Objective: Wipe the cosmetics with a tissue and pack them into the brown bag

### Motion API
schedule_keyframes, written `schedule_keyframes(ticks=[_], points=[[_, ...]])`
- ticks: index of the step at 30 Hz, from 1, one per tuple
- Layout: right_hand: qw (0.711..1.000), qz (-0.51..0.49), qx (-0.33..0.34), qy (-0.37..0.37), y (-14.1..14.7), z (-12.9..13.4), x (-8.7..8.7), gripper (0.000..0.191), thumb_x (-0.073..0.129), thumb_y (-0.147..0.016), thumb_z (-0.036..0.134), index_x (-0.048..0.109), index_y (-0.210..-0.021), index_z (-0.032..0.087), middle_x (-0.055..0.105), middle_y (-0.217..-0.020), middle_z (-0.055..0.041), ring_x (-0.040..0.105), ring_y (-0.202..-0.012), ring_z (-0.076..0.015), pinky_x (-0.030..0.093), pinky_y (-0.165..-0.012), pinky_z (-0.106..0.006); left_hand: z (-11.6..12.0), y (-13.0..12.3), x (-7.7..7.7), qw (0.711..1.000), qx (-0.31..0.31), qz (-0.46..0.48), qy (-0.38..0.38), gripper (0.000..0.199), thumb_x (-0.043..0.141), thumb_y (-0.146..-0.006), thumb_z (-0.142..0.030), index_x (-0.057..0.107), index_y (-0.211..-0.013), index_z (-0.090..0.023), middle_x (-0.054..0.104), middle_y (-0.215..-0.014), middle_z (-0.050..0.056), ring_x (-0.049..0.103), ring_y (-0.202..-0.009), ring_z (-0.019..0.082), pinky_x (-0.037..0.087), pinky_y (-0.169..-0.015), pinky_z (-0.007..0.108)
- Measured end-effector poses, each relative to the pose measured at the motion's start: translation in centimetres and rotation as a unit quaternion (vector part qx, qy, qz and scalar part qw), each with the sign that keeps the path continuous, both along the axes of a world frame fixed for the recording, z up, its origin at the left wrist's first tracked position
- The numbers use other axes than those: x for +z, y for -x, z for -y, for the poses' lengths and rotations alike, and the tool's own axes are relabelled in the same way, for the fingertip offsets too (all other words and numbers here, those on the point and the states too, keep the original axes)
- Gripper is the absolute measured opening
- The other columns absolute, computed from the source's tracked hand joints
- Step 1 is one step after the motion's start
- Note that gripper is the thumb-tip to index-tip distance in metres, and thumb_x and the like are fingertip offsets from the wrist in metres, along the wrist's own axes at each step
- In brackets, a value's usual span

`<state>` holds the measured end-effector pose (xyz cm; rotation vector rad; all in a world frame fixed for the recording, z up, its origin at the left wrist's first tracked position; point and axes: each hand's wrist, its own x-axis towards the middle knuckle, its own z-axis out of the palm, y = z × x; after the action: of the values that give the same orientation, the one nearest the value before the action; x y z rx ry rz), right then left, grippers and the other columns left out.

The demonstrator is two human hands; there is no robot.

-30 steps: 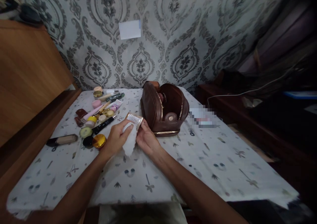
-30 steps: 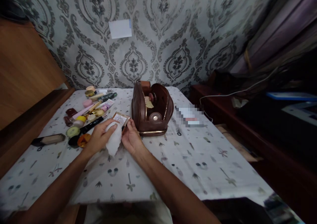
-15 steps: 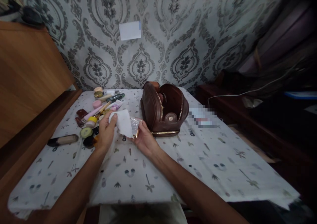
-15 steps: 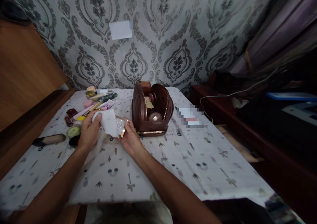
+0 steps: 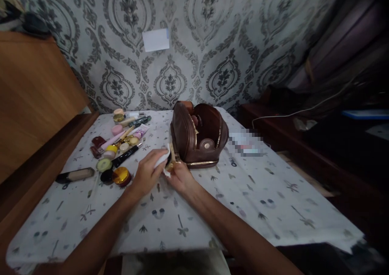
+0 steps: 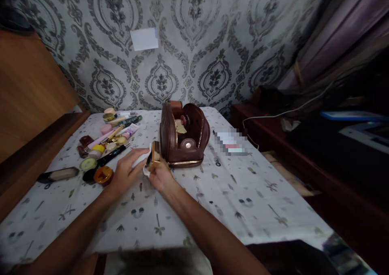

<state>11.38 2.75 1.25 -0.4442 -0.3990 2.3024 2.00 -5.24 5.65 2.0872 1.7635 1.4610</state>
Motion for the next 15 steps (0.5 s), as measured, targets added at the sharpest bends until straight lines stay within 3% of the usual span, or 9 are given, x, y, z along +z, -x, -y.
schedule_keyframes(ticks=[3,7,11,15], points=[[1.000,-0.007,-0.013,0.017,0.0,-0.1,-0.2,0.010,0.067,-0.083,0.017,0.070,-0.090,0.022,0.068,-0.061,0.0061,0.061,-0.054,-0.0095,0.053,-0.054,-0.018,0.1,-0.1,-0.4,0.995,-0.023,-0.094,-0.028,0.032,0.048,-0.096,-0.016,0.059,-0.126,-0.020,0.064,-0.124,0.012,0.059,-0.118,0.022,0.048,-0.103,0.041],[0.998,-0.018,-0.008,0.053,-0.6,-0.3,0.6,0.008,0.062,-0.088,0.021,0.070,-0.086,0.020,0.070,-0.064,0.0034,0.064,-0.057,-0.0101,0.055,-0.057,-0.018,0.1,0.0,-0.3,0.989,-0.038,-0.143,-0.032,0.036,0.048,-0.096,-0.015,0.056,-0.131,-0.018,0.061,-0.126,0.015,0.056,-0.121,0.025,0.049,-0.103,0.044],[0.989,-0.041,0.046,0.132,-1.5,0.1,2.2,0.029,0.054,-0.096,0.037,0.070,-0.084,0.015,0.075,-0.075,-0.0032,0.070,-0.069,-0.0140,0.058,-0.069,-0.024,0.3,0.0,0.3,0.985,-0.073,-0.156,-0.025,0.042,0.047,-0.093,-0.012,0.053,-0.135,-0.018,0.056,-0.132,0.017,0.049,-0.128,0.028,0.045,-0.107,0.051],[0.986,-0.025,0.073,0.147,-1.8,0.4,3.3,0.041,0.045,-0.100,0.043,0.069,-0.082,0.015,0.074,-0.070,-0.0026,0.068,-0.062,-0.0147,0.058,-0.062,-0.026,0.3,0.3,0.3,0.982,-0.092,-0.162,-0.033,0.050,0.039,-0.094,-0.007,0.047,-0.141,-0.021,0.054,-0.134,0.016,0.046,-0.130,0.028,0.044,-0.107,0.053]])
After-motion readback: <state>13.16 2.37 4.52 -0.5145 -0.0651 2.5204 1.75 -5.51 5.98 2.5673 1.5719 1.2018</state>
